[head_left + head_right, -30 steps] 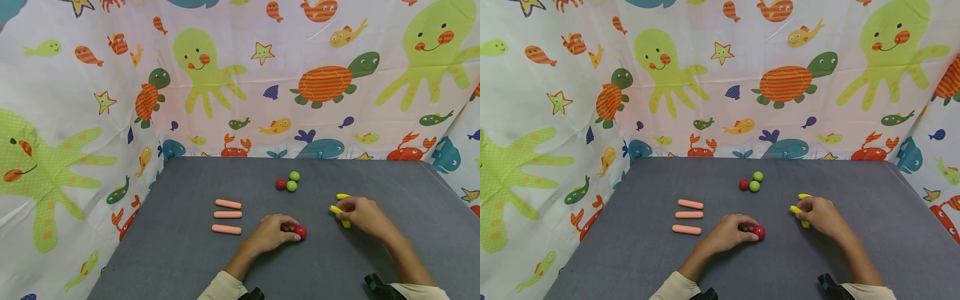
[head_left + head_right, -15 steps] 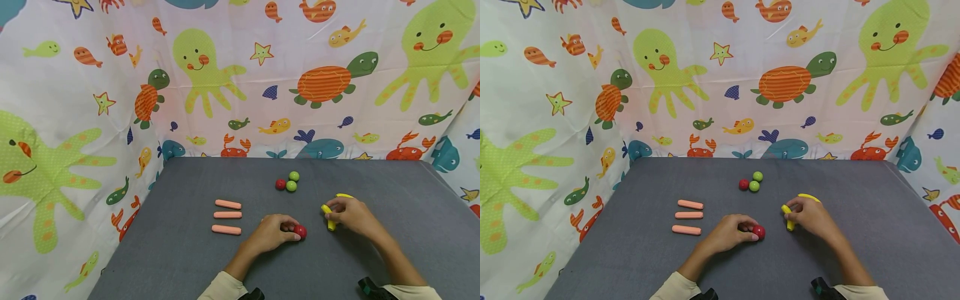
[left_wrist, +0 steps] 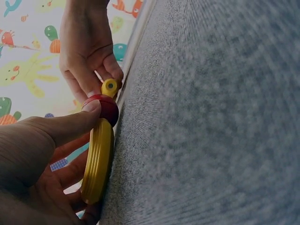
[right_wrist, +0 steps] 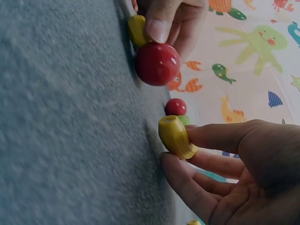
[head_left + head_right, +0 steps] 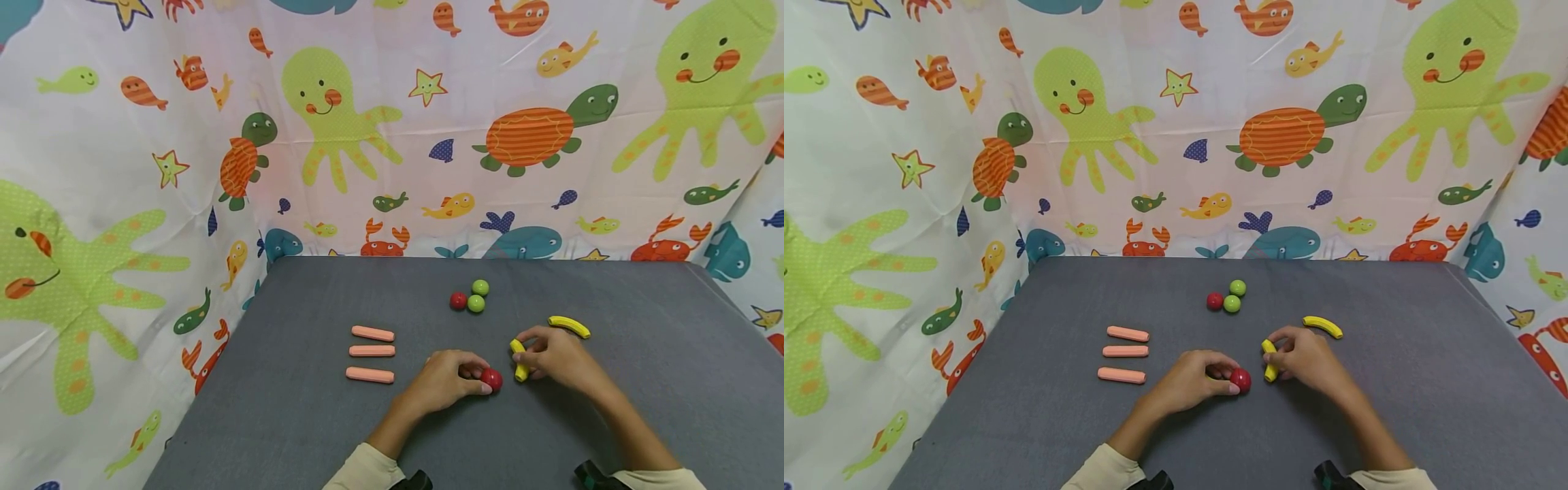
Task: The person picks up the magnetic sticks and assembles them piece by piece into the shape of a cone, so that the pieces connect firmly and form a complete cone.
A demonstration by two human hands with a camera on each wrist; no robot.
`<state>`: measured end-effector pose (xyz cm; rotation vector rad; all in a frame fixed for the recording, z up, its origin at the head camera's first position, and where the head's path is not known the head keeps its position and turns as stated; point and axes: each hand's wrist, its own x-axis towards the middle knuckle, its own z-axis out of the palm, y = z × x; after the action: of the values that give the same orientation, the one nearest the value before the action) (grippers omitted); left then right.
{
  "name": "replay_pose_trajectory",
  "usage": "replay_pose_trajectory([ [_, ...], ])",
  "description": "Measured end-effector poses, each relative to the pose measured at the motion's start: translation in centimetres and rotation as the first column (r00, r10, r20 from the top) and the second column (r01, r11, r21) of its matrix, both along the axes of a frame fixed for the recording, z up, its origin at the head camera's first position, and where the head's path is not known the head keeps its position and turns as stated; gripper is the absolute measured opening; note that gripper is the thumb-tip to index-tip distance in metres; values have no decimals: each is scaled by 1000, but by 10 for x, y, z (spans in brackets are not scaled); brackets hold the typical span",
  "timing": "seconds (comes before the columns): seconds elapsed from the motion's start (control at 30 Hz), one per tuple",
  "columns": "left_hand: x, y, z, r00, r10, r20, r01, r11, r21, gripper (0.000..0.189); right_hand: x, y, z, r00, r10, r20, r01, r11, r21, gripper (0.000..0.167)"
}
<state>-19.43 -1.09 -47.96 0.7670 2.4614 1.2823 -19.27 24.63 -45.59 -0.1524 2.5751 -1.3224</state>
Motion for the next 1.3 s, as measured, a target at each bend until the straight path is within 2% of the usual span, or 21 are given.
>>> replay_pose_trajectory([
  [0.43,1,0,2,1000,-8,-11,8,999,-34,29,5,-15,1,999,-52,13,52,998,-34,44],
  [0.97,1,1,1,1000,0,-24,-2,999,-45,29,5,-20,0,996,-67,52,70,996,-61,44],
  [1.3,-7,-11,4,996,-78,35,78,997,-12,34,4,-19,-2,993,-77,89,81,996,-34,47],
])
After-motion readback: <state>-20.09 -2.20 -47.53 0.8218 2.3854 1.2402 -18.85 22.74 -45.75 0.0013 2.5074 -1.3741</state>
